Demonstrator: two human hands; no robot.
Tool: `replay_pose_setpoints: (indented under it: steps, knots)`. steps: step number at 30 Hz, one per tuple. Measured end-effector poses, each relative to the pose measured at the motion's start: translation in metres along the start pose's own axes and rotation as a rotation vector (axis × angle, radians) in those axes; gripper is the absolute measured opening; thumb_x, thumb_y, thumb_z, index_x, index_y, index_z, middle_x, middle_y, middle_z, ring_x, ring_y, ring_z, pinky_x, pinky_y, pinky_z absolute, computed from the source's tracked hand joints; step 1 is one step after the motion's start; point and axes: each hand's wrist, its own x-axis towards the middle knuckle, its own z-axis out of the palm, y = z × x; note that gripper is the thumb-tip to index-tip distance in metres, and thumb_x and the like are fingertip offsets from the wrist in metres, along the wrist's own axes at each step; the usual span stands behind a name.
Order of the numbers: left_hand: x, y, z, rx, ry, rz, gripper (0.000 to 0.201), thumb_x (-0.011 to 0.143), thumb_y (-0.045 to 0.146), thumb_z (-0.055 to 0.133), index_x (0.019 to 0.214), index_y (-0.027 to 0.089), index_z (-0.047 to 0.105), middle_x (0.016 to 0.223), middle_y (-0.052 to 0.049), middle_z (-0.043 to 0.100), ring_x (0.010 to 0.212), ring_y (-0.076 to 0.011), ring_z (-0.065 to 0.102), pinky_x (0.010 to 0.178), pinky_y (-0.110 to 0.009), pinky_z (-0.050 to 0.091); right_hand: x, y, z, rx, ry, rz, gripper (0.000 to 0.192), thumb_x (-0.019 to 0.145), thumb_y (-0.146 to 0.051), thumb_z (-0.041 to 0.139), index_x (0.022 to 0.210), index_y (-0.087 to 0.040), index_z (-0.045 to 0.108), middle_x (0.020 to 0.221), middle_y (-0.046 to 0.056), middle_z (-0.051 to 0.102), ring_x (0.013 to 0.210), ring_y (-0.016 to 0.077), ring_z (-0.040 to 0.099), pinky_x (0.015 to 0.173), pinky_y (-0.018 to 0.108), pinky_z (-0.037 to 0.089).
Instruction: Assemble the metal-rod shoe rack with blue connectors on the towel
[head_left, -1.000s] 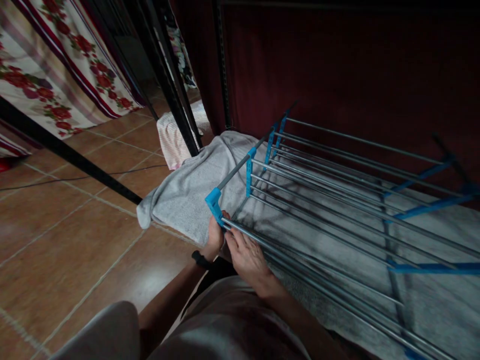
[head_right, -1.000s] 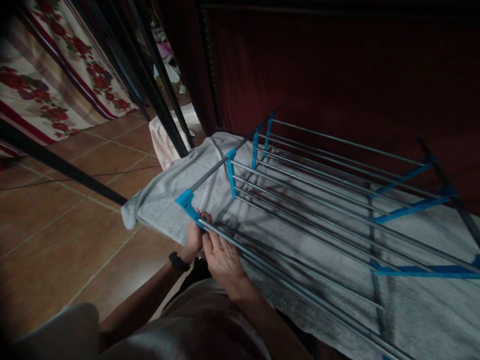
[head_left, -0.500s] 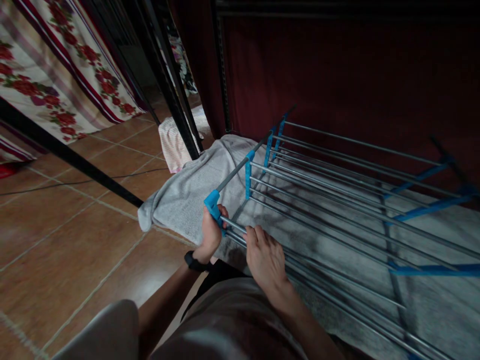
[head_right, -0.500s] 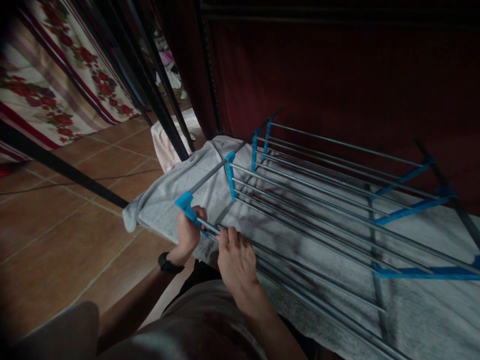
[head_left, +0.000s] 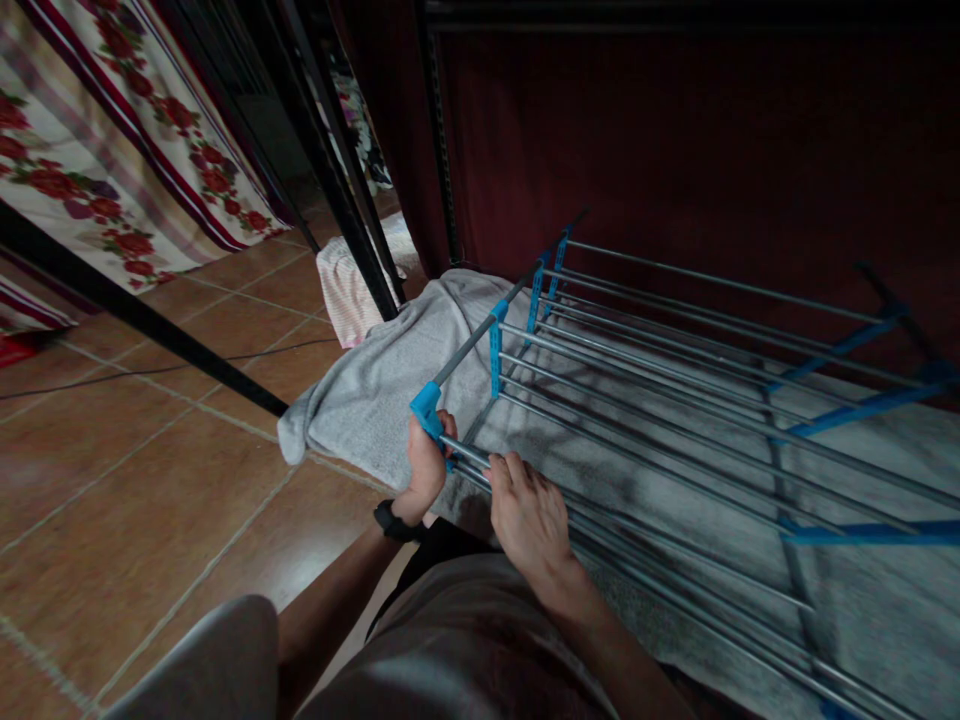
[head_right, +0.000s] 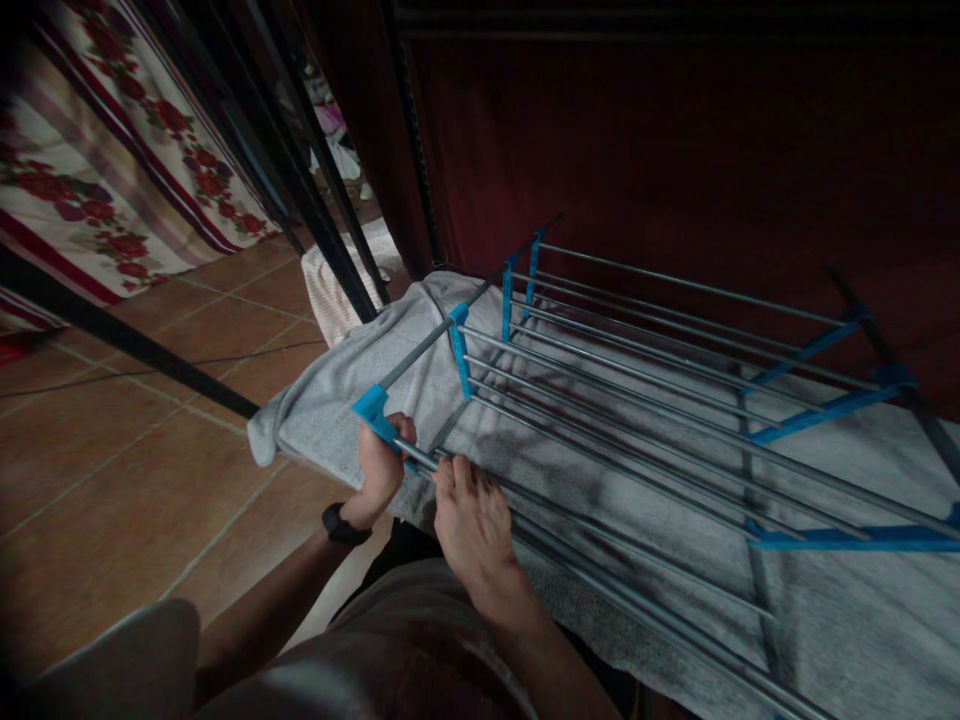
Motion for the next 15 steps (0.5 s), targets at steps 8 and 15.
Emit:
replay_pose_setpoints:
  steps: [8, 15]
  knots:
    - [-0.0007, 0.0018, 0.0022, -0.035, 0.011, -0.025, 0.061, 0.099, 0.047, 0.014, 0.050, 0.021, 0.041, 0.042, -0.001, 0.037, 0.042, -0.0130, 0.035, 0.046, -0.027, 0.032, -0.0036, 0.0027, 0.0048, -0.018, 0.010, -0.031, 0.026, 0.103, -0.021, 0.040, 0.120, -0.018, 0.059, 0.103, 0.005, 0.067, 0.084, 0.0156, 0.065, 0.067, 0.031, 0.047]
    - [-0.0024, 0.0012, 0.0036, 0.004, 0.013, -0.010, 0.063, 0.099, 0.045, 0.010, 0.049, 0.021, 0.040, 0.042, -0.002, 0.037, 0.042, -0.0128, 0.035, 0.045, -0.026, 0.031, -0.0058, 0.0036, 0.0046, -0.013, 0.004, -0.033, 0.027, 0.103, -0.022, 0.040, 0.122, -0.018, 0.059, 0.104, 0.005, 0.067, 0.085, 0.0154, 0.065, 0.068, 0.031, 0.047]
